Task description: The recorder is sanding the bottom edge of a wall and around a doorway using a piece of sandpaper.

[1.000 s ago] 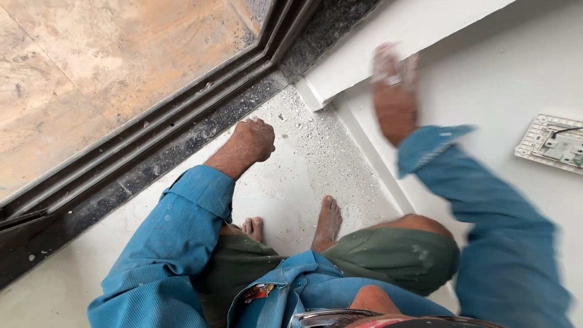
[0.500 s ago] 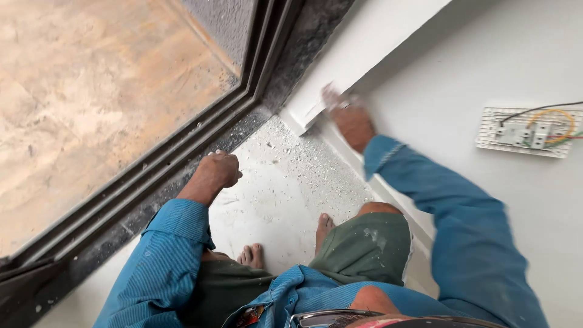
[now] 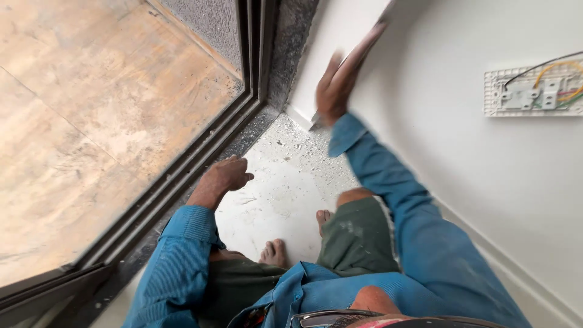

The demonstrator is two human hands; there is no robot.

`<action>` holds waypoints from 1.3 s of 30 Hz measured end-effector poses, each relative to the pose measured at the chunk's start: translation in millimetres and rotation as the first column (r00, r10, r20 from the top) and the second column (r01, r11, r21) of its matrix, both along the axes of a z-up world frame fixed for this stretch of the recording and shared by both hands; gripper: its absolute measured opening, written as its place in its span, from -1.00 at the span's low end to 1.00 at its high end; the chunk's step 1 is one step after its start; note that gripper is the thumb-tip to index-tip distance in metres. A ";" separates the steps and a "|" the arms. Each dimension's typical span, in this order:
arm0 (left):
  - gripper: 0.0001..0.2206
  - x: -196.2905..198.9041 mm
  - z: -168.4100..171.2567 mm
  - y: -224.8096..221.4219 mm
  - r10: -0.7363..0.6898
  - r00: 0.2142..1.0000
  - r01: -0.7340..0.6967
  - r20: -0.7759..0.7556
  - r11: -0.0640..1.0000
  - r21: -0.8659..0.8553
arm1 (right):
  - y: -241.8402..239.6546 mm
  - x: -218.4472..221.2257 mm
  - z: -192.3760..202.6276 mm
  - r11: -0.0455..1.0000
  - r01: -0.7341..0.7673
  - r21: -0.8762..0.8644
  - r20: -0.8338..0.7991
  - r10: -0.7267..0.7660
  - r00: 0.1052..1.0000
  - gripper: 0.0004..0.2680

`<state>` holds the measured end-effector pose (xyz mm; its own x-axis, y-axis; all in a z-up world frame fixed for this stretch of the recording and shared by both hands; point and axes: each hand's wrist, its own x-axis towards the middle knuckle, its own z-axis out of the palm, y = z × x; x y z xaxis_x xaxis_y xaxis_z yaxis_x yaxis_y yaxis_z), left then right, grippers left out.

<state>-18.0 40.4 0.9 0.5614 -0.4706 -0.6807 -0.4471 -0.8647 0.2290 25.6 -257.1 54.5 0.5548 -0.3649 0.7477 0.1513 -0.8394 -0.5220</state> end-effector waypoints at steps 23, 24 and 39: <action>-0.40 24.8 -59.1 46.5 0.074 0.992 -0.060 -0.103 0.989 0.137 | -6.9 -15.4 -214.1 0.853 -0.046 0.520 -0.183 0.164 0.969 -0.40; -0.40 25.7 -70.4 53.1 0.069 0.993 -0.054 -0.098 0.988 0.146 | -10.9 -12.4 -226.4 0.798 -0.080 0.597 -0.155 0.213 0.965 -0.40; -0.38 12.7 -31.8 46.1 0.129 0.983 -0.102 -0.127 0.974 0.202 | -26.3 -28.5 -238.0 0.834 -0.098 0.543 -0.192 0.237 0.952 -0.44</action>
<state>-5.3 86.5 -30.9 0.4984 -0.2594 -0.8272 -0.3170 -0.9426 0.1046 -2.9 -283.4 -183.5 0.7802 -0.5456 0.3061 0.0753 -0.4039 -0.9117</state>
